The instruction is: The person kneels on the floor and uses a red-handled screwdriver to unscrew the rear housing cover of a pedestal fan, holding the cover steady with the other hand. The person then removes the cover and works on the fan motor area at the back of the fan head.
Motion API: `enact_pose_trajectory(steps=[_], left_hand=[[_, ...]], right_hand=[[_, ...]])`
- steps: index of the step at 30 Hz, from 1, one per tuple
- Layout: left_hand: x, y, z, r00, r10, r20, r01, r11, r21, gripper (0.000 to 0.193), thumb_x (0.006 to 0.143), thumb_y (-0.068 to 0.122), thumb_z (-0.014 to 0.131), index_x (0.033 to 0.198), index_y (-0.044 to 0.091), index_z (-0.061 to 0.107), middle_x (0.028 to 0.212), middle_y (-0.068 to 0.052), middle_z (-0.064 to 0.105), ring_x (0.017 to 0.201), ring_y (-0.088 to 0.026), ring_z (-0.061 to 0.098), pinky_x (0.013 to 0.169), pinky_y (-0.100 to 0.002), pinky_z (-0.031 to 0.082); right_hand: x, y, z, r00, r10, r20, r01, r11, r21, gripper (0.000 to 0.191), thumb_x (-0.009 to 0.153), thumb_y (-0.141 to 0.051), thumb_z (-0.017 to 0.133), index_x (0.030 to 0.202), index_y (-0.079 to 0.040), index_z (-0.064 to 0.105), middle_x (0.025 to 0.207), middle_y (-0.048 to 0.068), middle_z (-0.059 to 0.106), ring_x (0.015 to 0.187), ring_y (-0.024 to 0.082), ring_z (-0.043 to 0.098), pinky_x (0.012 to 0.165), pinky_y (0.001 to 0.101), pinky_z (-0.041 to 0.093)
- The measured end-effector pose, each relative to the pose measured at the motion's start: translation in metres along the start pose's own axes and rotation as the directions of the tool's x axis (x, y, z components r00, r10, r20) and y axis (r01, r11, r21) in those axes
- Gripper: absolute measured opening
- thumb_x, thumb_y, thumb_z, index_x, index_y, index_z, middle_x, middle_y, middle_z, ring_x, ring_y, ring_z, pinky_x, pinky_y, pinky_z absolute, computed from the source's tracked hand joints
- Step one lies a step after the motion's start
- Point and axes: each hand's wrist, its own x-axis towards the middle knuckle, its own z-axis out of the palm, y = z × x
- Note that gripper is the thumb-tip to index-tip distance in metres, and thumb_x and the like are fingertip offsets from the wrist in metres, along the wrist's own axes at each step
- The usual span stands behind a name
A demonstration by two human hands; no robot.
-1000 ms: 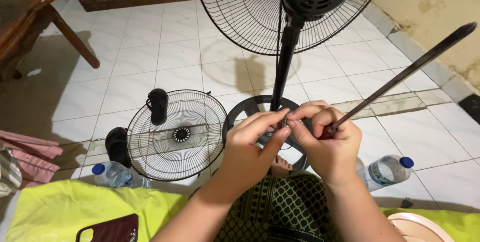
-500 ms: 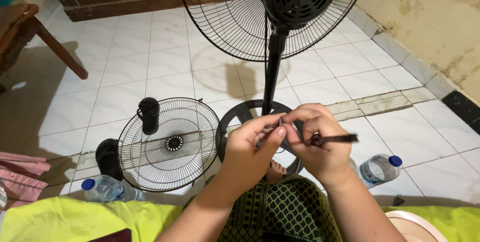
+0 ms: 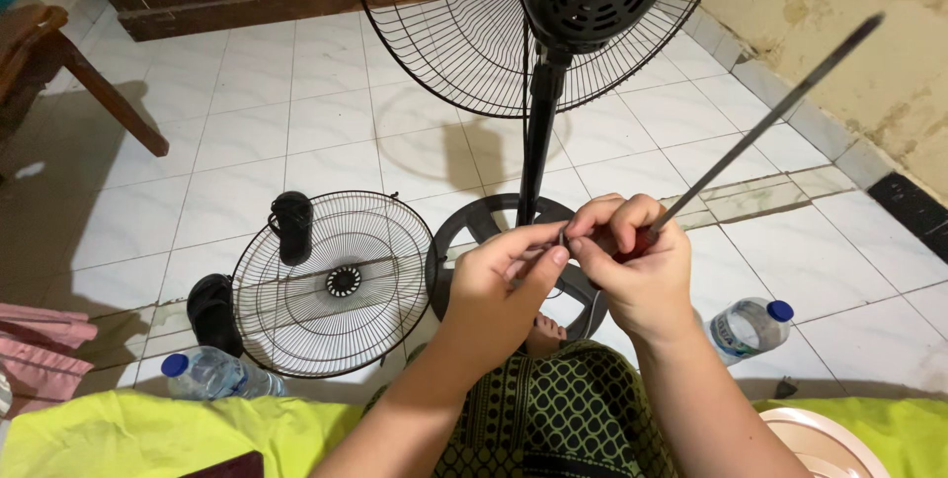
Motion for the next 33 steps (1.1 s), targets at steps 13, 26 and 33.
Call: enact_pose_trajectory(steps=[13,26,33], left_hand=[[0.017,-0.021,-0.018,0.998,0.035,0.044,-0.033,0.998,-0.048,0.027,0.102,0.011,0.063,0.122,-0.006,0.069,0.1,-0.005,0.073,0.088,-0.01,0.068,0.082,-0.026,0.058],[0.034,-0.028,-0.041,0.983,0.066,0.172,-0.048,0.993,-0.105,0.016,0.1,0.004,0.066,0.114,-0.005,0.067,0.096,-0.008,0.073,0.085,-0.013,0.07,0.079,-0.028,0.059],[0.035,-0.017,-0.028,0.984,0.111,0.138,-0.112,0.994,-0.001,0.014,0.1,0.004,0.065,0.112,-0.002,0.069,0.099,-0.003,0.071,0.09,-0.007,0.066,0.08,-0.023,0.055]], right_hand=[[0.007,-0.012,0.006,0.984,0.175,-0.01,-0.175,0.985,0.004,0.037,0.085,0.017,0.067,0.084,-0.011,0.043,0.101,0.012,0.065,0.085,0.014,0.061,0.073,0.0271,0.054],[0.01,-0.025,0.017,0.971,0.233,0.044,-0.237,0.963,0.128,0.038,0.083,0.022,0.065,0.086,-0.01,0.044,0.1,0.013,0.063,0.086,0.018,0.062,0.077,0.0326,0.057],[0.007,-0.035,0.014,0.958,0.28,-0.068,-0.27,0.955,0.123,0.032,0.085,0.013,0.069,0.085,-0.009,0.046,0.11,0.017,0.067,0.092,0.016,0.068,0.08,0.0291,0.058]])
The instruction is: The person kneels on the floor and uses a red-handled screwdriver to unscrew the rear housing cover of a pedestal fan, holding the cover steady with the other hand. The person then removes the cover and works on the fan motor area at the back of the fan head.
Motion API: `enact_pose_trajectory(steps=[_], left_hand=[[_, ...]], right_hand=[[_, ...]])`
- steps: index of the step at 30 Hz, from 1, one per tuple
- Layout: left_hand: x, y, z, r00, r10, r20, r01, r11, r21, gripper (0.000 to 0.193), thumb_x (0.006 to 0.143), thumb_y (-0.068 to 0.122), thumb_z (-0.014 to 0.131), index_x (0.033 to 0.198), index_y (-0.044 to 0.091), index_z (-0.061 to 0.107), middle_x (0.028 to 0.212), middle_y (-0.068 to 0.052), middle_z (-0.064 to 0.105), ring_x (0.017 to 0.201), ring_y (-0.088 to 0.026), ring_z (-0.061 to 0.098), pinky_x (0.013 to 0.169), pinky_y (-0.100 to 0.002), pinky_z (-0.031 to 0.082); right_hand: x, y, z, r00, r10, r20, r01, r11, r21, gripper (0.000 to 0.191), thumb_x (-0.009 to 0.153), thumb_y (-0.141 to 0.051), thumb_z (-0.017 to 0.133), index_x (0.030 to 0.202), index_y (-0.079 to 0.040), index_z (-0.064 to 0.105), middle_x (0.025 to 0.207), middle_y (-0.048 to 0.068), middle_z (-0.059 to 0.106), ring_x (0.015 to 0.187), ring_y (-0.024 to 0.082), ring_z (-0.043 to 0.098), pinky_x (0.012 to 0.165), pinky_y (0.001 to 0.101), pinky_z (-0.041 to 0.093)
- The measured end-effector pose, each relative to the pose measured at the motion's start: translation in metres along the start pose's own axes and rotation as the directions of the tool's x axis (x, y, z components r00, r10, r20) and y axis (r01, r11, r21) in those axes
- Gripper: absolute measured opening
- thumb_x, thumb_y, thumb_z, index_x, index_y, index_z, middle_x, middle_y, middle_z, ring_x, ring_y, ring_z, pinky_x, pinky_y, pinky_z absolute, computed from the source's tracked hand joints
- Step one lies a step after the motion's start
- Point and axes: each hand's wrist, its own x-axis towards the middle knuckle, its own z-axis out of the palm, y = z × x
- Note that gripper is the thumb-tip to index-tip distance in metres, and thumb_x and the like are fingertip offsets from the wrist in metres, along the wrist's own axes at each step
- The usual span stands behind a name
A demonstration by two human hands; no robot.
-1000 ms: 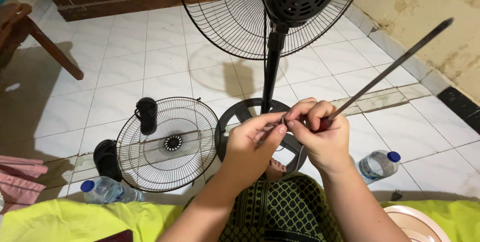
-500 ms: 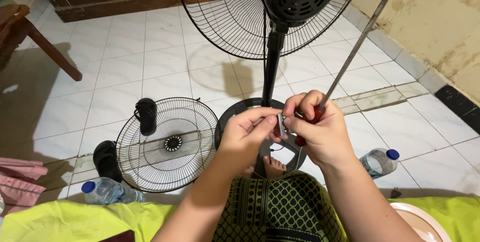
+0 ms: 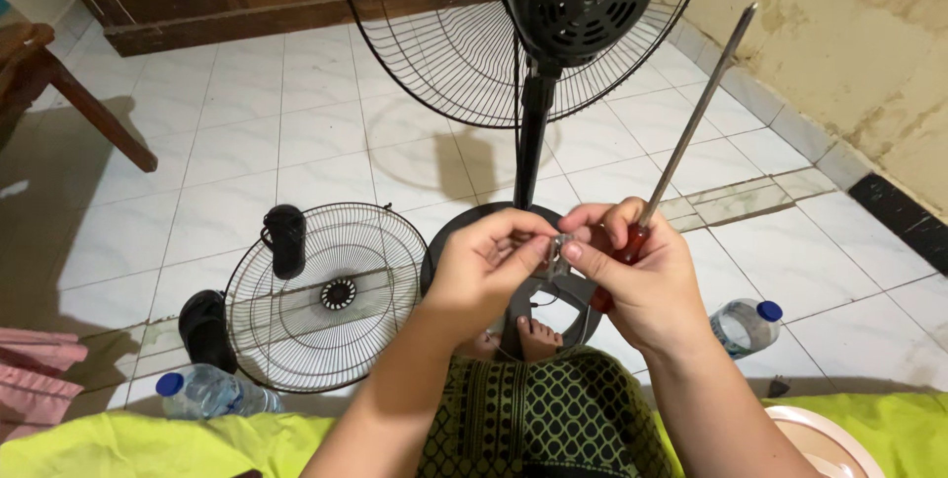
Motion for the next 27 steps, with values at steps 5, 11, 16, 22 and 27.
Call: enact_pose_trajectory(steps=[5,11,16,22,27], left_hand=[[0.007,0.021,0.015,0.978,0.204,-0.033,-0.179,0.918,0.355,0.009,0.096,0.001,0.069,0.104,0.001,0.073,0.096,-0.002,0.07,0.083,-0.01,0.065,0.072,-0.024,0.053],[0.024,0.041,0.027,0.878,0.47,0.091,-0.426,0.679,0.598,0.011,0.094,0.0,0.069,0.104,0.004,0.072,0.097,-0.007,0.071,0.085,-0.021,0.07,0.076,-0.03,0.058],[0.048,0.051,0.025,0.8,0.561,0.212,-0.544,0.529,0.651,0.013,0.092,0.001,0.071,0.105,0.004,0.071,0.099,-0.007,0.07,0.09,-0.026,0.069,0.079,-0.035,0.057],[0.085,0.055,0.02,0.825,0.544,0.155,-0.503,0.581,0.64,0.013,0.094,0.005,0.073,0.107,0.003,0.072,0.1,-0.009,0.07,0.092,-0.025,0.07,0.081,-0.032,0.057],[0.136,0.068,-0.004,0.775,0.628,0.068,-0.483,0.52,0.704,0.026,0.094,0.011,0.076,0.118,0.005,0.068,0.114,-0.009,0.07,0.105,-0.023,0.069,0.093,-0.032,0.056]], right_hand=[[0.008,-0.005,-0.01,0.994,-0.014,-0.109,-0.009,0.979,-0.204,0.038,0.085,0.011,0.075,0.084,-0.01,0.043,0.105,0.02,0.073,0.071,0.012,0.061,0.046,0.0213,0.043],[0.031,-0.016,-0.028,0.98,0.14,-0.138,-0.154,0.983,-0.096,0.04,0.08,0.008,0.077,0.081,-0.013,0.043,0.089,0.018,0.074,0.063,0.011,0.065,0.035,0.0203,0.037],[0.054,-0.027,-0.038,0.978,0.17,-0.118,-0.174,0.984,-0.025,0.04,0.079,0.008,0.076,0.079,-0.015,0.043,0.086,0.016,0.075,0.06,0.011,0.065,0.034,0.02,0.039],[0.085,-0.038,-0.035,0.993,-0.001,-0.12,-0.009,0.997,-0.075,0.038,0.081,0.008,0.075,0.079,-0.014,0.043,0.091,0.015,0.074,0.069,0.012,0.068,0.038,0.0196,0.043],[0.122,-0.049,-0.032,0.951,-0.254,-0.176,0.212,0.951,-0.226,0.038,0.084,0.01,0.074,0.082,-0.014,0.044,0.095,0.013,0.073,0.078,0.012,0.07,0.049,0.0201,0.047]])
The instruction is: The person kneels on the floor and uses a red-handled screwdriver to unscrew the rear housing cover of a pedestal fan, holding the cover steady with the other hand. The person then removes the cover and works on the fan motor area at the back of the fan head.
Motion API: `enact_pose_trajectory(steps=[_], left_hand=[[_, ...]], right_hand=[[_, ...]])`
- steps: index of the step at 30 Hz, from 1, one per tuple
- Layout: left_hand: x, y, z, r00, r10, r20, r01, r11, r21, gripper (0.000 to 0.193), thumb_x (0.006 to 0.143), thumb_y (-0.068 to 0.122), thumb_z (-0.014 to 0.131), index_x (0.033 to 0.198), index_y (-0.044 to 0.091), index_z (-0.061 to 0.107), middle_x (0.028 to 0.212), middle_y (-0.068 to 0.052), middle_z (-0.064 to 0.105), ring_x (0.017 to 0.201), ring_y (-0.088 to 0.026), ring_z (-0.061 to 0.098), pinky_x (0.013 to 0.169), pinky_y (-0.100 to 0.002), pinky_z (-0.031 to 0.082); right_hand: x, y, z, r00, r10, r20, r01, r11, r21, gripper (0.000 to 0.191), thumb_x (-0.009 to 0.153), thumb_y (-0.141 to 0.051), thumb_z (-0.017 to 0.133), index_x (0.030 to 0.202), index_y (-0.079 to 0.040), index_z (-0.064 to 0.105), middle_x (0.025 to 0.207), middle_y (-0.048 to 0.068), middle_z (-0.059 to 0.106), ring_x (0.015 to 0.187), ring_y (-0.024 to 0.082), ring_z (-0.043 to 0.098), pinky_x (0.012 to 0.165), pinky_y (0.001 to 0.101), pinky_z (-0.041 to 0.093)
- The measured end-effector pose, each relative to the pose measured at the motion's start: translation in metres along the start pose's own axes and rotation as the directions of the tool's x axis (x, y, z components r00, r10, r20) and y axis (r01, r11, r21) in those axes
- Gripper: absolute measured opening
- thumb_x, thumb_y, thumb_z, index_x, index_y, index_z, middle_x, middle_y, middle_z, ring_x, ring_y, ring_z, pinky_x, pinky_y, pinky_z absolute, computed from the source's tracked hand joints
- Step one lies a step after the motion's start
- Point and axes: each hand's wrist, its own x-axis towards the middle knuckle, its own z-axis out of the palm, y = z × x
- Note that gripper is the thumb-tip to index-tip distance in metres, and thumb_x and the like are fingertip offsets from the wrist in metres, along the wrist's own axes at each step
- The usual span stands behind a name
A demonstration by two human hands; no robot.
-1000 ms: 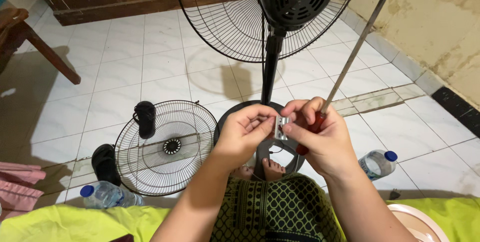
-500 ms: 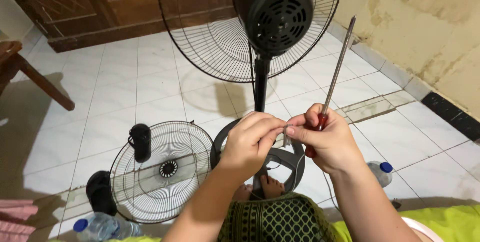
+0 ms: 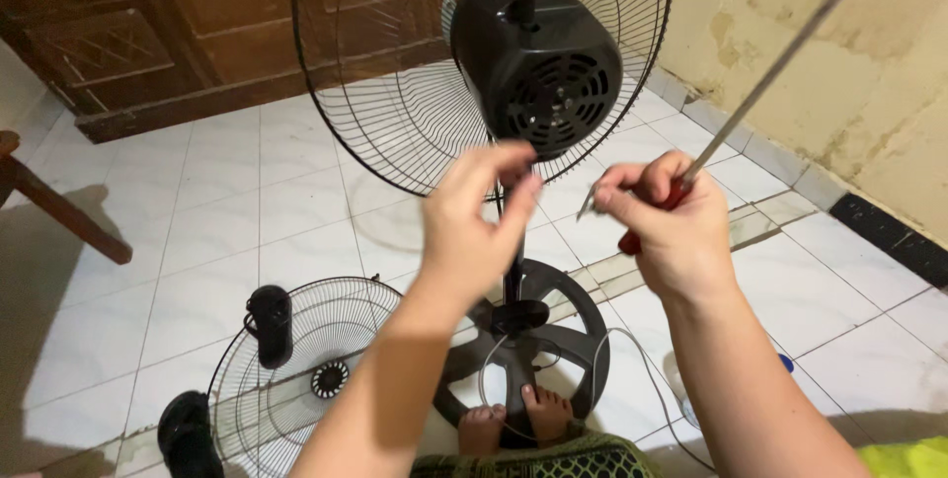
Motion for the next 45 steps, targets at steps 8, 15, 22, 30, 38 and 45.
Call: enact_pose_trajectory(steps=[8,15,22,30,38,45], left_hand=[[0.079,-0.054,0.001,0.981,0.168,0.096,-0.178,0.978,0.106,0.068,0.09,0.016,0.08,0.152,0.016,0.051,0.164,-0.015,0.037,0.153,-0.04,0.029,0.127,-0.051,0.032],[0.081,-0.072,0.016,0.966,0.16,0.202,-0.161,0.987,-0.013,0.076,0.087,0.019,0.081,0.155,0.021,0.048,0.172,-0.008,0.033,0.166,-0.04,0.02,0.136,-0.054,0.023],[0.072,-0.079,0.025,0.969,0.184,0.166,-0.186,0.982,0.0,0.081,0.086,0.021,0.085,0.156,0.02,0.045,0.17,-0.009,0.031,0.164,-0.041,0.02,0.135,-0.062,0.019],[0.072,-0.077,0.029,0.975,0.162,0.15,-0.167,0.986,0.02,0.077,0.084,0.022,0.087,0.151,0.019,0.049,0.171,-0.009,0.032,0.166,-0.041,0.019,0.132,-0.064,0.019],[0.071,-0.076,0.031,0.978,0.163,0.129,-0.169,0.985,0.032,0.07,0.086,0.02,0.085,0.147,0.017,0.052,0.169,-0.009,0.035,0.165,-0.039,0.021,0.133,-0.058,0.021],[0.071,-0.079,0.036,0.982,0.171,0.083,-0.175,0.984,0.036,0.063,0.09,0.019,0.082,0.145,0.017,0.053,0.166,-0.01,0.039,0.159,-0.038,0.025,0.134,-0.055,0.026]], right_hand=[[0.058,0.013,0.017,0.972,-0.226,-0.069,0.218,0.97,-0.103,0.042,0.088,0.01,0.077,0.084,-0.013,0.041,0.101,0.013,0.074,0.074,0.008,0.064,0.05,0.0196,0.045],[0.072,0.03,0.024,0.962,-0.269,-0.054,0.259,0.956,-0.14,0.042,0.09,0.01,0.077,0.085,-0.012,0.041,0.103,0.013,0.073,0.073,0.007,0.061,0.052,0.0199,0.046],[0.074,0.037,0.026,0.952,-0.282,-0.118,0.269,0.956,-0.12,0.042,0.091,0.01,0.077,0.086,-0.012,0.041,0.102,0.012,0.072,0.074,0.007,0.061,0.051,0.0204,0.045],[0.076,0.038,0.027,0.95,-0.29,-0.118,0.276,0.954,-0.118,0.042,0.092,0.009,0.077,0.087,-0.012,0.041,0.102,0.012,0.071,0.072,0.006,0.059,0.051,0.0205,0.045],[0.079,0.032,0.03,0.957,-0.271,-0.108,0.259,0.959,-0.113,0.041,0.09,0.009,0.078,0.086,-0.012,0.042,0.1,0.012,0.071,0.074,0.008,0.063,0.05,0.0197,0.044],[0.086,0.017,0.026,0.977,-0.202,-0.063,0.182,0.955,-0.232,0.044,0.087,0.008,0.079,0.08,-0.012,0.041,0.095,0.012,0.073,0.072,0.008,0.064,0.046,0.0198,0.044]])
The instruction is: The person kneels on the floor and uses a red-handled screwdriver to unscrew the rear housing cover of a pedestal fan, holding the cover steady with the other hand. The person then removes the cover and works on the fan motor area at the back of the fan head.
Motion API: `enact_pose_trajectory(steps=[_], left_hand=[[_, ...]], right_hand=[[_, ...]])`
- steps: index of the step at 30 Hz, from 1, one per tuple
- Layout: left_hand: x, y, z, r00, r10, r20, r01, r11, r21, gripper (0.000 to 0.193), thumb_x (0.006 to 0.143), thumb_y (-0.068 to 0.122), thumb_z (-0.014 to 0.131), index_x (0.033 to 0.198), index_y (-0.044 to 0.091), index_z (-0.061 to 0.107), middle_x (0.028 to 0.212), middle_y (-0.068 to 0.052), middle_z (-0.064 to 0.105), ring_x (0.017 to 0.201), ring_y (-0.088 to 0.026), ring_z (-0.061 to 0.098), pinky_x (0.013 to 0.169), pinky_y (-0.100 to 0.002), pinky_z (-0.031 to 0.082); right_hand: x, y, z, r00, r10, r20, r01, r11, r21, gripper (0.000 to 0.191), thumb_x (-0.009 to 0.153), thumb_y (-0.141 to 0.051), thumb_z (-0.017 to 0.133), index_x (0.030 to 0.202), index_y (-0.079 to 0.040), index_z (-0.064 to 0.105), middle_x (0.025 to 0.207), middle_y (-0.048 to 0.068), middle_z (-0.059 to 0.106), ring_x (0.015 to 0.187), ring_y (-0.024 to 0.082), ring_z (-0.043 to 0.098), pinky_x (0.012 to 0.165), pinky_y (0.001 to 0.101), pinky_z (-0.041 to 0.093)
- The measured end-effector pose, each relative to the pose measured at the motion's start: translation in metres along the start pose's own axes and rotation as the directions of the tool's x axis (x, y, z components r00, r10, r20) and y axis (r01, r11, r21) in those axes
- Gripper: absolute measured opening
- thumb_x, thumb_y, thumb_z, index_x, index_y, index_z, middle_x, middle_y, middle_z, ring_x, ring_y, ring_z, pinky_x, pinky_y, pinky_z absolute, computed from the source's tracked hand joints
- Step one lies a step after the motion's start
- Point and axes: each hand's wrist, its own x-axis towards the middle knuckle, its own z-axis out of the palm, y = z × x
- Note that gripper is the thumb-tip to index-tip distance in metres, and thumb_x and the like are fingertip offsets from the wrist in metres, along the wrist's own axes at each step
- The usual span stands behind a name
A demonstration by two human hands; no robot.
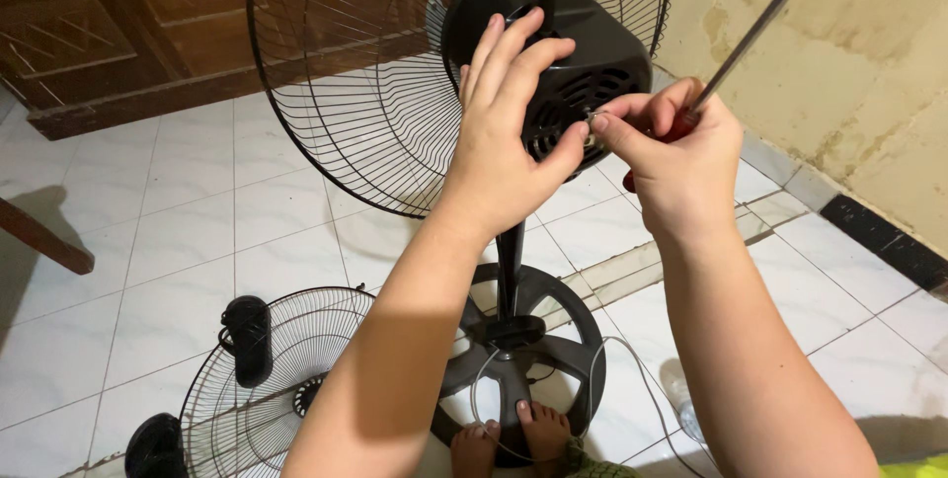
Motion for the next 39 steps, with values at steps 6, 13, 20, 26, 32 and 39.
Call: enact_pose_trajectory(steps=[6,13,20,26,32,39], left_hand=[[0.0,0.001,-0.001,1.0,0.008,0.01,-0.009,1.0,0.027,0.029,0.093,0.019,0.082,0.114,0.015,0.063,0.166,-0.011,0.038,0.163,-0.044,0.025,0.13,-0.063,0.026],[-0.001,0.003,-0.001,0.999,0.001,0.051,-0.002,1.0,0.029,0.014,0.091,0.02,0.085,0.098,0.015,0.073,0.17,-0.009,0.031,0.162,-0.047,0.019,0.126,-0.073,0.02],[-0.001,0.001,0.001,0.999,0.015,0.049,-0.017,0.999,0.041,0.015,0.087,0.019,0.087,0.085,0.013,0.074,0.169,-0.009,0.031,0.162,-0.045,0.016,0.128,-0.071,0.016],[-0.003,0.002,0.003,0.999,0.03,0.033,-0.031,0.998,0.05,0.013,0.087,0.017,0.087,0.087,0.013,0.075,0.168,-0.008,0.034,0.162,-0.044,0.017,0.129,-0.068,0.018],[-0.005,-0.002,0.001,0.998,0.037,0.044,-0.039,0.998,0.04,0.014,0.087,0.016,0.086,0.088,0.012,0.074,0.166,-0.009,0.037,0.162,-0.044,0.018,0.129,-0.068,0.018],[0.021,0.04,-0.017,0.998,0.06,0.016,-0.061,0.997,0.048,0.015,0.086,0.015,0.086,0.085,0.013,0.071,0.165,-0.007,0.04,0.162,-0.043,0.021,0.13,-0.064,0.021]], right_hand=[[0.002,-0.003,-0.002,1.0,0.0,0.025,0.001,1.0,-0.02,0.045,0.088,0.008,0.08,0.078,-0.012,0.04,0.094,0.012,0.073,0.069,0.008,0.063,0.045,0.02,0.043],[0.006,0.003,-0.007,0.999,-0.019,0.042,0.02,1.0,-0.019,0.045,0.087,0.01,0.079,0.077,-0.011,0.04,0.093,0.015,0.074,0.077,0.01,0.068,0.054,0.0206,0.049],[0.01,0.008,-0.008,0.988,-0.114,0.103,0.111,0.993,0.028,0.044,0.087,0.014,0.077,0.078,-0.01,0.041,0.092,0.014,0.071,0.091,0.014,0.072,0.076,0.0258,0.061],[0.009,0.008,-0.009,0.995,-0.052,0.086,0.052,0.999,0.0,0.045,0.087,0.013,0.078,0.077,-0.01,0.04,0.095,0.014,0.072,0.077,0.011,0.062,0.061,0.0248,0.049],[0.002,0.018,-0.004,0.99,-0.136,0.041,0.136,0.99,0.025,0.043,0.09,0.013,0.077,0.078,-0.009,0.042,0.098,0.015,0.074,0.085,0.011,0.067,0.073,0.0249,0.056],[0.004,0.022,-0.007,0.992,-0.122,0.041,0.121,0.992,0.029,0.042,0.089,0.014,0.076,0.076,-0.009,0.042,0.096,0.017,0.074,0.089,0.014,0.071,0.078,0.0269,0.061]])
